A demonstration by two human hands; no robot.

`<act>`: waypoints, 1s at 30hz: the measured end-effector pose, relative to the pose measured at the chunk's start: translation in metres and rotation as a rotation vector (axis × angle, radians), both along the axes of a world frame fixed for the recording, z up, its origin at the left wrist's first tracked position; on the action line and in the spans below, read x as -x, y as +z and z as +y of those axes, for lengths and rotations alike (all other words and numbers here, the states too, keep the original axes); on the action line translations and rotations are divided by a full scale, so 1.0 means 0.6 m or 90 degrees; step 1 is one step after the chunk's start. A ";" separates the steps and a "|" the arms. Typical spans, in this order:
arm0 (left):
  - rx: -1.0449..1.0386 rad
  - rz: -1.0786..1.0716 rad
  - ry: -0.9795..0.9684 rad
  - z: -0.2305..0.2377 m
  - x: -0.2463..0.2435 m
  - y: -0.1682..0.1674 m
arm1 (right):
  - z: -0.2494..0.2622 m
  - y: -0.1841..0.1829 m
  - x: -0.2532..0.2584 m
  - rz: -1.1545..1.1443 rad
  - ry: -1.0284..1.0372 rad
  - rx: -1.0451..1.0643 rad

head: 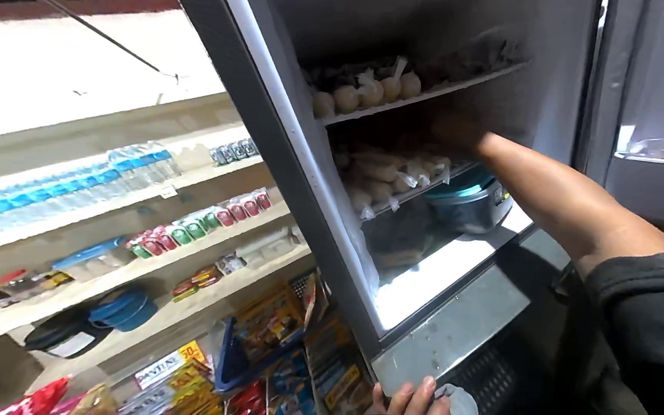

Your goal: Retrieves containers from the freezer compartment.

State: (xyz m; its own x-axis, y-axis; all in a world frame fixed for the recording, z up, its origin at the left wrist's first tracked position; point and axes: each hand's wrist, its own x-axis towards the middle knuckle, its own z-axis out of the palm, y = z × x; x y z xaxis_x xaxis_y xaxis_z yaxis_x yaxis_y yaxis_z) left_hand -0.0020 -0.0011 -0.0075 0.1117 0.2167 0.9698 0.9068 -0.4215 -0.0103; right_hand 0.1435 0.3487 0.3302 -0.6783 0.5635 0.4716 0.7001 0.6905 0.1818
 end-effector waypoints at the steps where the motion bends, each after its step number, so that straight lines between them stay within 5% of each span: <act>1: 0.003 0.001 0.000 -0.001 -0.001 0.001 | 0.009 -0.003 -0.012 0.008 0.003 -0.013; 8: 0.013 0.007 0.001 -0.002 0.000 0.002 | 0.039 -0.040 -0.175 0.156 0.112 -0.272; 14: 0.016 0.001 -0.003 -0.005 -0.002 0.003 | -0.004 -0.066 -0.291 0.202 0.130 -0.277; 22: 0.025 0.000 -0.016 -0.006 -0.001 0.003 | -0.107 -0.033 -0.249 0.126 0.030 -0.166; 30: 0.024 -0.003 -0.015 -0.005 -0.002 0.005 | -0.054 -0.061 -0.224 0.125 0.032 -0.236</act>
State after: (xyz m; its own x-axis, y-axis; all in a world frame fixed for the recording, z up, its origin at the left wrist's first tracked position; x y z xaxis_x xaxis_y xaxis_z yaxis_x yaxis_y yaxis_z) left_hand -0.0007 -0.0043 -0.0045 0.1132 0.2507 0.9614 0.8968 -0.4422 0.0097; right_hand 0.2781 0.3164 0.2933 -0.5778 0.2995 0.7592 0.7129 0.6381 0.2907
